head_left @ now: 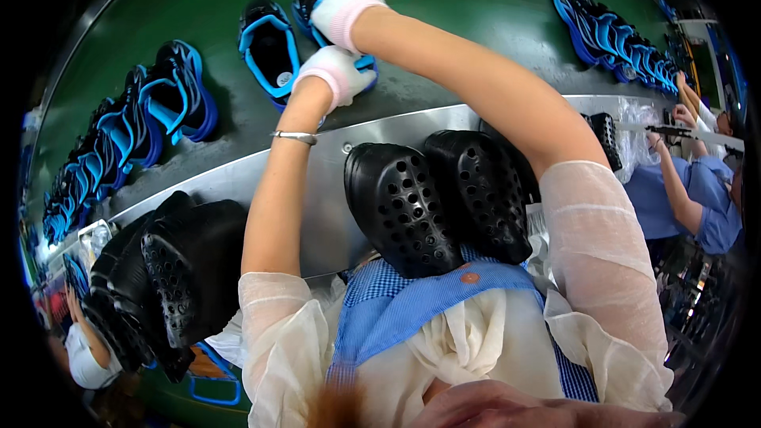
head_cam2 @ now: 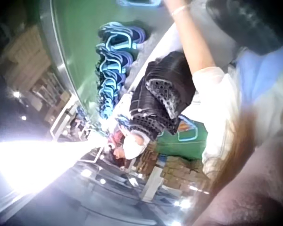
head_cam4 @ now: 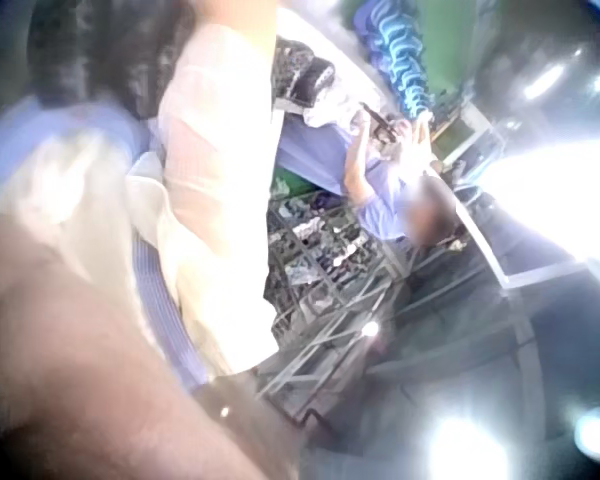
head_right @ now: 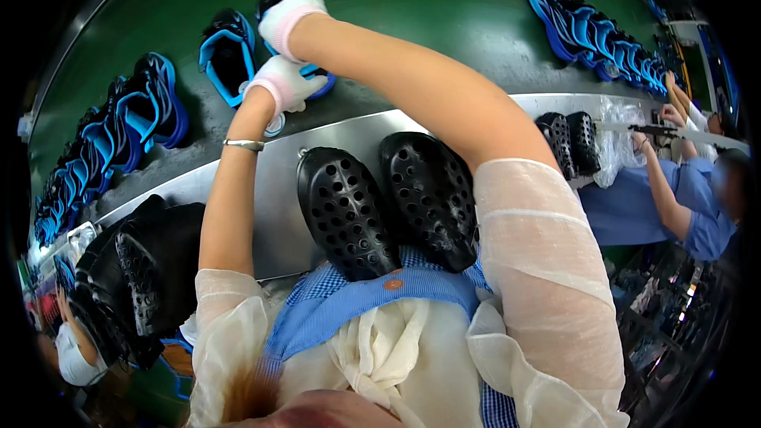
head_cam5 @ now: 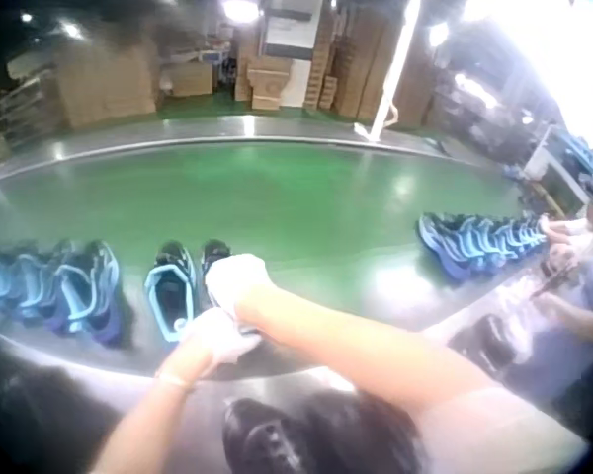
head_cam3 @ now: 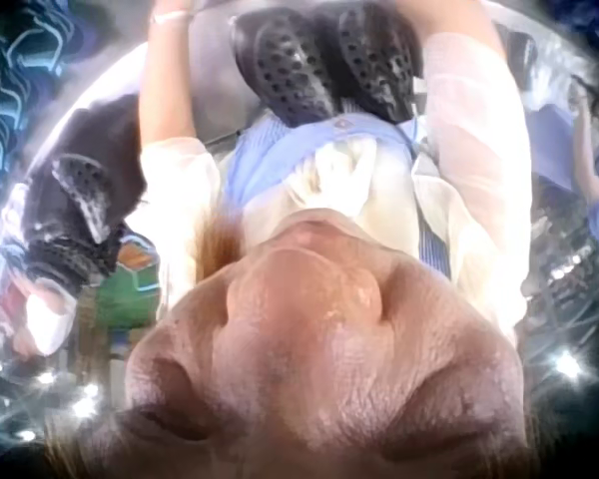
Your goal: The person places black plastic shoe components into blue and black sneakers on an assembly line. The person handles multiple sneakers one by one, inserting a black component into each shoe before moving on to the next one.
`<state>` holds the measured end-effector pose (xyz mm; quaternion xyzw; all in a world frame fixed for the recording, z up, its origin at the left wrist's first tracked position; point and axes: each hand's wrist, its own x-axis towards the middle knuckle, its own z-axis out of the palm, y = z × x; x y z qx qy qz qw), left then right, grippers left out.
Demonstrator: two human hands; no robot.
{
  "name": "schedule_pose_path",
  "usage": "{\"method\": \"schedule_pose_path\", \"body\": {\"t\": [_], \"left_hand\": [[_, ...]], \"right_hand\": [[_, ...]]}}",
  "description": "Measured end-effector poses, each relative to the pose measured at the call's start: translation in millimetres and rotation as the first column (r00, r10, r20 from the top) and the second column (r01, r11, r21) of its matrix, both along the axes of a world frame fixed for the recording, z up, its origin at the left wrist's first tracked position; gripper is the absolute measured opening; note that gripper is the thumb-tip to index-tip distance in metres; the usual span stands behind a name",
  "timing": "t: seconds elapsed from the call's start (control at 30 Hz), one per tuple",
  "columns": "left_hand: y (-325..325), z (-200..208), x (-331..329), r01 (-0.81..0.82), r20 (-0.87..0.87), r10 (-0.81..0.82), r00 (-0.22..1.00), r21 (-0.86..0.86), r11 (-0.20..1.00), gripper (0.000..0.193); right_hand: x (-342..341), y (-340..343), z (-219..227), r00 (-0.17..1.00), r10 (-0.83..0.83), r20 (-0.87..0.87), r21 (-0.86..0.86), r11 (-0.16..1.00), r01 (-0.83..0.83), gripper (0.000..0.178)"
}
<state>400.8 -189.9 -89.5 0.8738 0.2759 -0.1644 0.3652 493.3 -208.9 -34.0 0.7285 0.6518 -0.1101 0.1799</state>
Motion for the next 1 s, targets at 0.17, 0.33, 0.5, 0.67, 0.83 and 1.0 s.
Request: {"method": "schedule_pose_path", "body": {"t": [0.17,0.33,0.5,0.67,0.83,1.0], "left_hand": [[1.0,-1.2,0.2,-0.027,0.056,0.028,0.998,-0.014,1.000,0.042],[0.7,0.2,-2.3,-0.131,0.049,0.142,0.989,-0.184,0.974,0.032],[-8.5,9.9,-1.8,-0.152,0.108,0.166,0.980,-0.128,0.980,0.033],[-9.4,7.2,3.2,-0.137,0.102,0.151,0.983,-0.132,0.982,0.030],[-10.3,8.2,1.1,-0.182,0.088,0.198,0.976,-0.159,0.970,0.030],[-8.7,7.9,-1.0,-0.209,0.084,0.223,0.971,-0.151,0.966,0.031]], "right_hand": [[6.8,2.8,-7.6,0.993,-0.048,-0.112,0.084,0.995,0.058,0.026],[26.3,-23.5,7.9,0.949,-0.133,-0.287,0.045,0.987,0.151,0.030],[118.4,-109.3,44.3,0.953,-0.206,-0.222,0.154,0.958,0.243,0.039],[284.7,-249.0,40.2,0.738,-0.672,0.063,0.331,0.711,0.620,0.035],[339.8,-310.7,26.3,0.540,-0.840,0.062,0.492,0.496,0.715,0.036],[378.6,-338.1,16.5,0.477,-0.879,0.025,0.321,0.459,0.829,0.037]]}}
